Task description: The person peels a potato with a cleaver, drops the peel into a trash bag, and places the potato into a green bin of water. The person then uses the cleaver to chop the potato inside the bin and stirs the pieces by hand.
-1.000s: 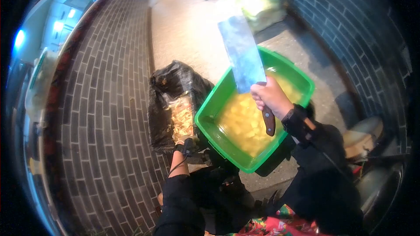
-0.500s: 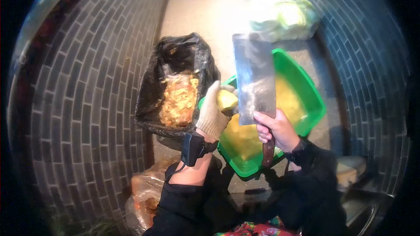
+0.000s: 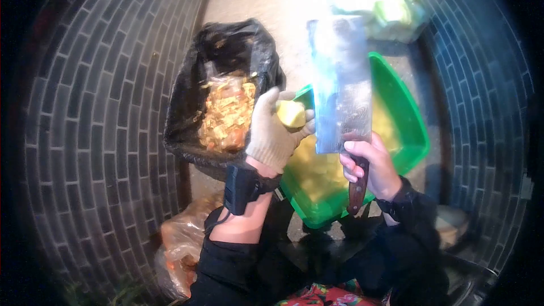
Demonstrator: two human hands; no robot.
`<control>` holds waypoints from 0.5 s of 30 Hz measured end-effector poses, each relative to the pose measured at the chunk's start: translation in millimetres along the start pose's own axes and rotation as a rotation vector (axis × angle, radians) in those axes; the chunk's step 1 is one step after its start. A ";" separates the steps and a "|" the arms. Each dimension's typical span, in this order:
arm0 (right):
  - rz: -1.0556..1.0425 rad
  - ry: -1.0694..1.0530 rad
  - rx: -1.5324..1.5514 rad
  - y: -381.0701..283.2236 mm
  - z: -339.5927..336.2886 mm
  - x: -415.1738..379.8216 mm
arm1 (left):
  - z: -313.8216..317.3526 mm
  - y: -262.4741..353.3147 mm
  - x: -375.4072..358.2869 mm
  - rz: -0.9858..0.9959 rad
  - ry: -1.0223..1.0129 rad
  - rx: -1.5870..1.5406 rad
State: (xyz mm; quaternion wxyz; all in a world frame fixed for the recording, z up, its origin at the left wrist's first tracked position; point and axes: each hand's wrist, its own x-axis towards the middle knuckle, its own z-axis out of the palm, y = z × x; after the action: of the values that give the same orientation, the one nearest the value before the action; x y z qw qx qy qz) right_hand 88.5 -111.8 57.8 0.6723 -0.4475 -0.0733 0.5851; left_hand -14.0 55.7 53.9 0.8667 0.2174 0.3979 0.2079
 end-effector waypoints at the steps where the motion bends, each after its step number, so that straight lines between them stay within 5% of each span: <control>1: -0.008 0.002 0.006 -0.8 0.2 -0.4 | -12.1 2.0 8.1 -0.060 -0.179 -0.117; 5: -0.093 0.040 0.009 -1.2 -6.4 -1.5 | -6.0 -8.1 -3.8 0.279 -0.267 0.217; 13: -0.126 0.053 0.013 1.7 -7.9 -11.9 | -16.5 -5.5 -1.1 0.213 -0.114 0.521; 15: -0.112 0.040 -0.012 2.6 -7.7 -12.6 | -18.5 -7.6 2.8 0.159 -0.202 0.399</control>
State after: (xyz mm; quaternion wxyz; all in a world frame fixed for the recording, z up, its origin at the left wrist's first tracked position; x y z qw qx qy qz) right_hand 87.6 -126.7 56.8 0.7027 -0.4581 -0.0884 0.5371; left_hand -25.4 54.9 37.2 0.8229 0.4348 0.3240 0.1699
